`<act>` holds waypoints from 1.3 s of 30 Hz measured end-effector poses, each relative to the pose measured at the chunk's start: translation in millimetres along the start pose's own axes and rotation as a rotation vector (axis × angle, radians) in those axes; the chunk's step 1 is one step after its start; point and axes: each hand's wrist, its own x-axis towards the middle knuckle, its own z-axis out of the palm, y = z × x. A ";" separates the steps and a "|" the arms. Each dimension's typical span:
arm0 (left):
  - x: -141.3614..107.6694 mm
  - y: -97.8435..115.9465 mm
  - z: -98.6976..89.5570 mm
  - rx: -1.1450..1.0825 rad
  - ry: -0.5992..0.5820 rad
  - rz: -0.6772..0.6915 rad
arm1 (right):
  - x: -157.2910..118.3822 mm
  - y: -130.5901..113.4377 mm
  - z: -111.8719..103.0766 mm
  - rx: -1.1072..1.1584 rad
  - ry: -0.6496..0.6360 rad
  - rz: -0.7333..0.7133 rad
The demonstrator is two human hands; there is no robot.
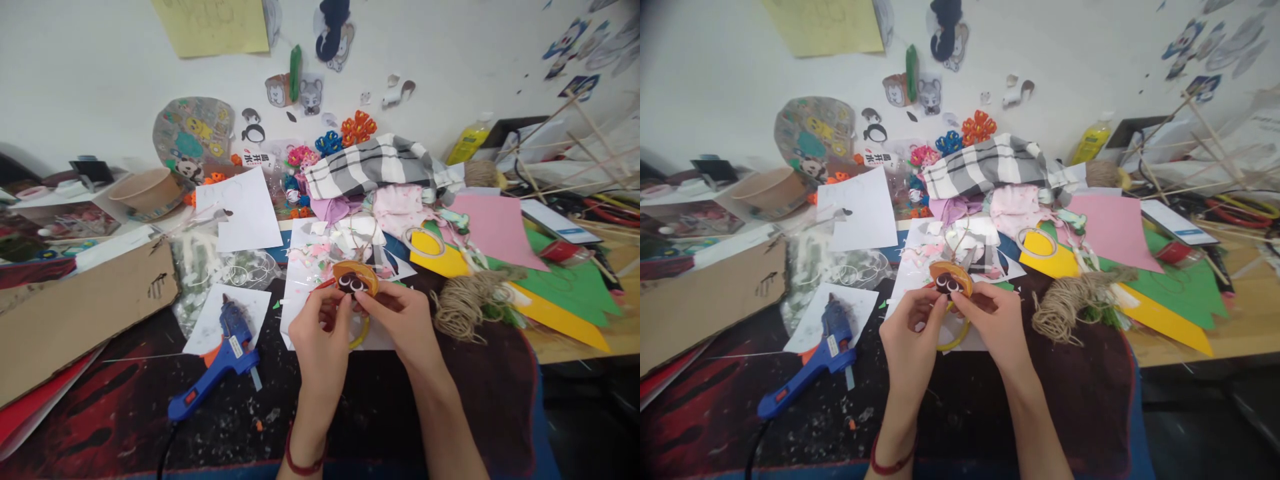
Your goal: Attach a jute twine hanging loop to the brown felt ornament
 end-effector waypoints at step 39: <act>-0.3 3.8 1.7 0.270 0.327 0.320 | -1.3 -3.1 -1.6 0.028 -0.206 0.036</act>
